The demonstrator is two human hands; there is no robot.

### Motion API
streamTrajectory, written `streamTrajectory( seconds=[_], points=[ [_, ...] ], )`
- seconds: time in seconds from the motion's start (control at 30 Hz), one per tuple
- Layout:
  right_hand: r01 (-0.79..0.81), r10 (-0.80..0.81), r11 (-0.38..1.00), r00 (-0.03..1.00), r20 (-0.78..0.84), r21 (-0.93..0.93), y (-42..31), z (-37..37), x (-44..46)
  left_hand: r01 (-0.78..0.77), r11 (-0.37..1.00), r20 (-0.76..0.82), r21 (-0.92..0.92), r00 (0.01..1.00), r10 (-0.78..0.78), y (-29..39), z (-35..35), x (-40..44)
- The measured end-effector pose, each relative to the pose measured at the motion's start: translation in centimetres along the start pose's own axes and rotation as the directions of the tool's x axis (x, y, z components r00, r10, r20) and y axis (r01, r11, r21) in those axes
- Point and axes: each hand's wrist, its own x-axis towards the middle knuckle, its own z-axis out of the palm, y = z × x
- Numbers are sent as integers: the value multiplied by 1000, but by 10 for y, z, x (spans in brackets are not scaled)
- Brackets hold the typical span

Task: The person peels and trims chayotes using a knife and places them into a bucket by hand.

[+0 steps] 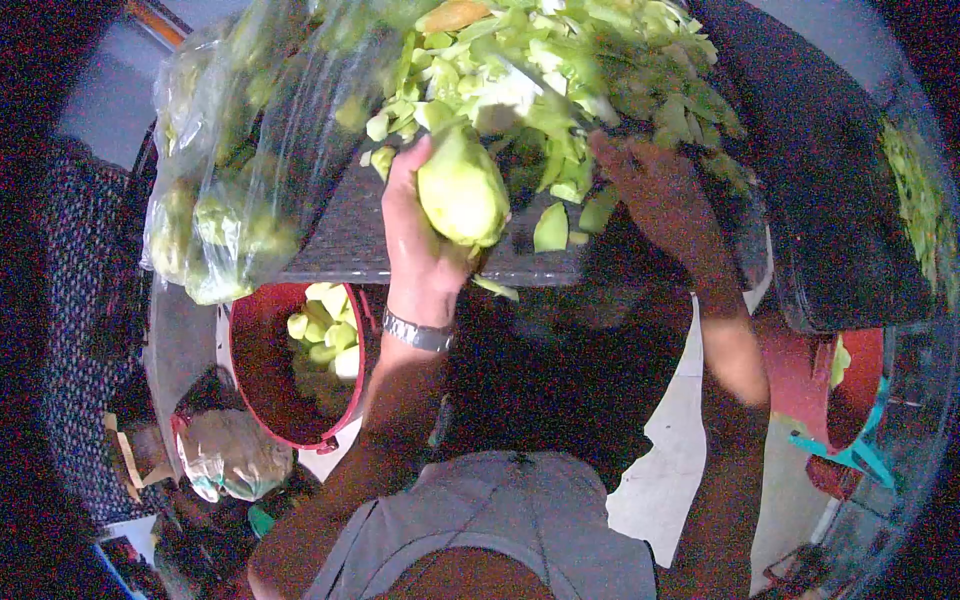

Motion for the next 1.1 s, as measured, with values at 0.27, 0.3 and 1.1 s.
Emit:
streamTrajectory(
  seconds=[0.27,0.3,1.1],
  points=[
    [321,-311,946,939,146,-45,-37,16,-49,5,997,117,-72,993,4,-10,2,0],
    [352,-342,934,929,142,-54,-36,17,-49,14,998,116,-64,993,-6,-10,2,0],
    [370,-370,928,929,-9,38,-10,2,-4,179,971,201,-159,969,-146,-1,-5,-10]
  ],
)
